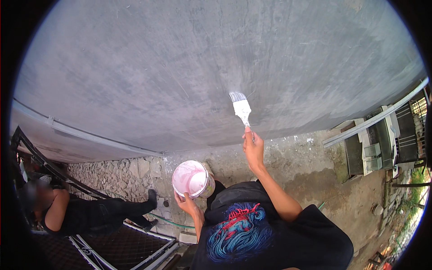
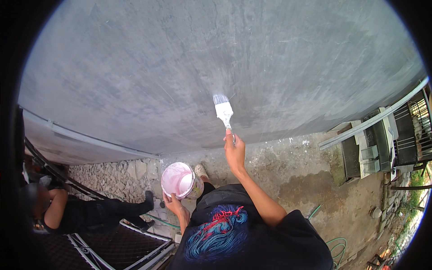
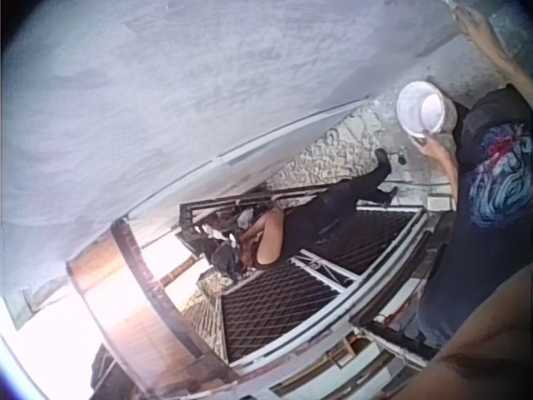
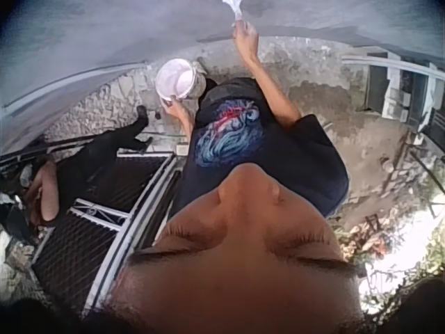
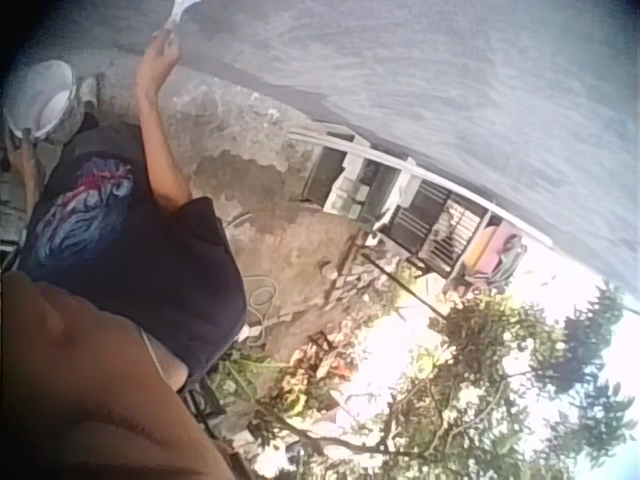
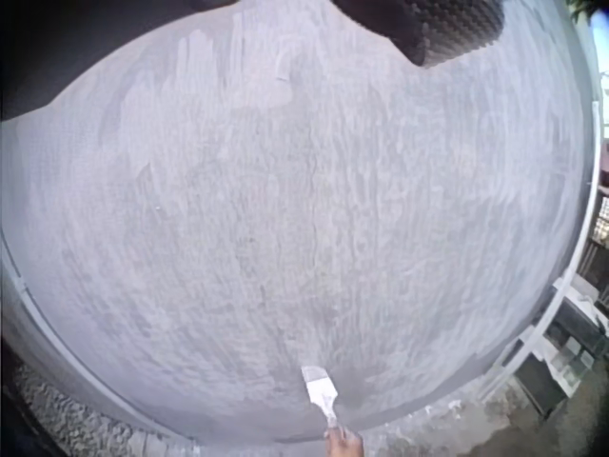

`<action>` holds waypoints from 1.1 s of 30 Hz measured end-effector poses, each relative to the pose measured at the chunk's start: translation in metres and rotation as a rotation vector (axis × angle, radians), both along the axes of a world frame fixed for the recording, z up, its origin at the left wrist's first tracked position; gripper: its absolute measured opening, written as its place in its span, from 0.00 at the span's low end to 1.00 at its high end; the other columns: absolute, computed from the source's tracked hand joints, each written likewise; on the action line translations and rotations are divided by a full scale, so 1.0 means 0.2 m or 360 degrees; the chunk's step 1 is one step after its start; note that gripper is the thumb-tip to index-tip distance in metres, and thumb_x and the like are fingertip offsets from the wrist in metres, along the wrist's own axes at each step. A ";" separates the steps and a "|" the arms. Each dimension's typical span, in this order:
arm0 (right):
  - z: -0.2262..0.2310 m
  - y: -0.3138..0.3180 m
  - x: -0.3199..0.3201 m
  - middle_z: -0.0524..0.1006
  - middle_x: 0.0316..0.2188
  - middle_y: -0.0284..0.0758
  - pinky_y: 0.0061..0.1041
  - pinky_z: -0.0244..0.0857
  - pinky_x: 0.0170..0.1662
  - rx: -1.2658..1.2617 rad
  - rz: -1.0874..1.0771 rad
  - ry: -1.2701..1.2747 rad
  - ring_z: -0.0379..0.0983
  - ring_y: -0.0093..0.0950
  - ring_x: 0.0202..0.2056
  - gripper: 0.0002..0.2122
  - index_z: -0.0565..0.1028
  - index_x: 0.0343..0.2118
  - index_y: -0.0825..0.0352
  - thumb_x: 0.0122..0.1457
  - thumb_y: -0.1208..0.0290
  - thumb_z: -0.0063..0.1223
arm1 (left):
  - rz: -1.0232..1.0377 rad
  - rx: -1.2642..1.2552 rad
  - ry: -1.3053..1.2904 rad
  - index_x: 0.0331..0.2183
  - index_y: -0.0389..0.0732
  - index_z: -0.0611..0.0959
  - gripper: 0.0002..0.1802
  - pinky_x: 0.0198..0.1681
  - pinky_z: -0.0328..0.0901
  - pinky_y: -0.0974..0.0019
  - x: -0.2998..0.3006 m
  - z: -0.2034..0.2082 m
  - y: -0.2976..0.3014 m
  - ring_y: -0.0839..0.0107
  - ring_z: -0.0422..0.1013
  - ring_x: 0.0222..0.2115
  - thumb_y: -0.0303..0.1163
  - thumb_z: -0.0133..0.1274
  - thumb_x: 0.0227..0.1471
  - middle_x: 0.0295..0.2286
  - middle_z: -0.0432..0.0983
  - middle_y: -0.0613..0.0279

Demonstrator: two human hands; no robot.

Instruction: The person paints an outdoor wall by repeatedly dipping a paintbrush into a container of paint and brushing the paint across the wall surface.

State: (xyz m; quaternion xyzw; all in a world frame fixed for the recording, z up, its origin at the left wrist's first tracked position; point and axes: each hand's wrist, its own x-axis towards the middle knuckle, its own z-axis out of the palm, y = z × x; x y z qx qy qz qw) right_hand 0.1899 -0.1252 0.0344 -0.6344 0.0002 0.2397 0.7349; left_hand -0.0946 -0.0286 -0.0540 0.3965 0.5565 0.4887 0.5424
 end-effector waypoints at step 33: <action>-1.03 -0.16 0.25 0.66 0.13 0.27 0.22 0.52 0.21 -0.0852 0.0054 -0.0233 0.61 0.19 0.16 0.23 0.73 0.26 0.67 0.63 0.48 0.49 | -0.0037 0.0026 0.0052 0.59 0.31 0.63 0.32 0.56 0.61 0.64 -0.08 0.07 -0.09 0.61 0.65 0.55 0.17 0.44 0.51 0.56 0.65 0.49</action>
